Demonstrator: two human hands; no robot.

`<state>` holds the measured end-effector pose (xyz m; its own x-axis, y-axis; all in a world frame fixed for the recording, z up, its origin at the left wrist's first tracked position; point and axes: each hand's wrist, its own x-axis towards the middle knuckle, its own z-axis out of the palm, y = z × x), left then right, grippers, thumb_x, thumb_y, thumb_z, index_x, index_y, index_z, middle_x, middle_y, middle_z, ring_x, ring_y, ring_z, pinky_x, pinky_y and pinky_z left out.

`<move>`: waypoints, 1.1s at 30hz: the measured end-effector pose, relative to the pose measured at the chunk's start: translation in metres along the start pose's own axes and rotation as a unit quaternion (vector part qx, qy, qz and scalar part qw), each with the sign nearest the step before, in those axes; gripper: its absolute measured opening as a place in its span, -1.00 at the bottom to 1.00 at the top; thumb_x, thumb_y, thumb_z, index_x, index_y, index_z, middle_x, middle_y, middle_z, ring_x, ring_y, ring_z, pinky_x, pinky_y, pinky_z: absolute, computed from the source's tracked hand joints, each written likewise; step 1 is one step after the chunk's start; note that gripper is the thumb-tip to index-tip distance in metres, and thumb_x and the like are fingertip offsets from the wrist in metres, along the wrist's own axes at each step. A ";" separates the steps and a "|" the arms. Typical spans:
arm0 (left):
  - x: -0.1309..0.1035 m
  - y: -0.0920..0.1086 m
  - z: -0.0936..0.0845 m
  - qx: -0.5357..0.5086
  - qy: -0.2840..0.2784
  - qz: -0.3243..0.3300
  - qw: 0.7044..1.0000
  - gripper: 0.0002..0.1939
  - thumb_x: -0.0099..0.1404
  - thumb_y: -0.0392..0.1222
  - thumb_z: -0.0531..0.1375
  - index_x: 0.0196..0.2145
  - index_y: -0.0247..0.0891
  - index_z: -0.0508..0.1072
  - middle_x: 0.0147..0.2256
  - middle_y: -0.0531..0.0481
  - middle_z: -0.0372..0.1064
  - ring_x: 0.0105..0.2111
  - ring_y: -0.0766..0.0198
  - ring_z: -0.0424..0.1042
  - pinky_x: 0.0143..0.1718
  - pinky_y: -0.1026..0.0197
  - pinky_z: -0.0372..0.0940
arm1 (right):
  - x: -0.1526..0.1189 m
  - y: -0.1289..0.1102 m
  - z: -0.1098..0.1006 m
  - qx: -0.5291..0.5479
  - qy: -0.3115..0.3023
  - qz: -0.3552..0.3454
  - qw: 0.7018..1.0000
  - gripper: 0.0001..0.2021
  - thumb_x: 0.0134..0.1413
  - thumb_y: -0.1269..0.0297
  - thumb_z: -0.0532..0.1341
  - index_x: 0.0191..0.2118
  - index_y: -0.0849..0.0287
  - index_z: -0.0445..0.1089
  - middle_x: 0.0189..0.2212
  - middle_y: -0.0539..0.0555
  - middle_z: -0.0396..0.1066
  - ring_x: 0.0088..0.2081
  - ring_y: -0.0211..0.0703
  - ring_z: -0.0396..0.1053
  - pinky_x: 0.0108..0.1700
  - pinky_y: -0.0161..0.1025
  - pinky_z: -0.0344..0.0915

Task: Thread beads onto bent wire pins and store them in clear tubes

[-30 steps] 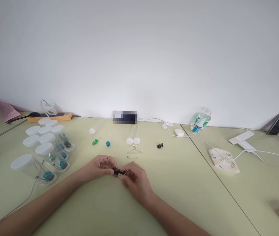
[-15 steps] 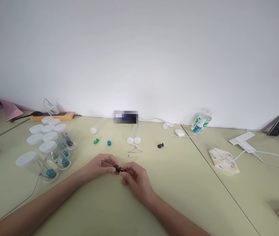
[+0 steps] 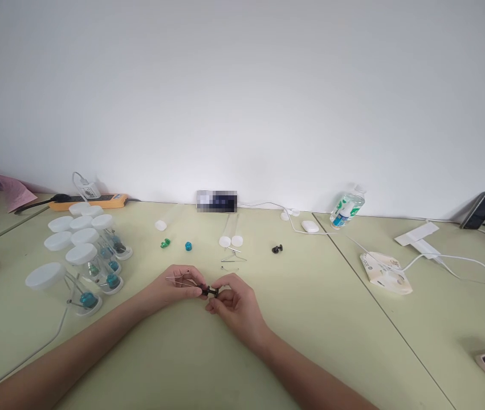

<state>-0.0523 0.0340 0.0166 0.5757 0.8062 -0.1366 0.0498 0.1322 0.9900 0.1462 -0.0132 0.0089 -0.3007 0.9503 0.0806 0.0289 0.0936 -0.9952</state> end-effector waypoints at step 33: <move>-0.002 0.001 -0.005 -0.015 -0.045 -0.013 0.999 -0.75 0.08 -0.12 0.28 -0.30 -0.30 0.42 -0.23 -0.16 0.47 -0.18 0.08 0.44 -0.17 0.11 0.28 | -0.003 0.000 0.001 -0.253 0.056 -0.053 0.964 -0.82 0.04 0.35 0.13 -0.21 0.09 0.38 -0.52 -0.06 0.24 -0.56 -0.33 -0.03 -0.52 -0.36 0.00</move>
<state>-0.0572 0.0355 0.0178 0.6455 0.7476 -0.1567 0.0424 0.1698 0.9846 0.1464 -0.0157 0.0089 -0.2229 0.9512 0.2135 0.4735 0.2971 -0.8291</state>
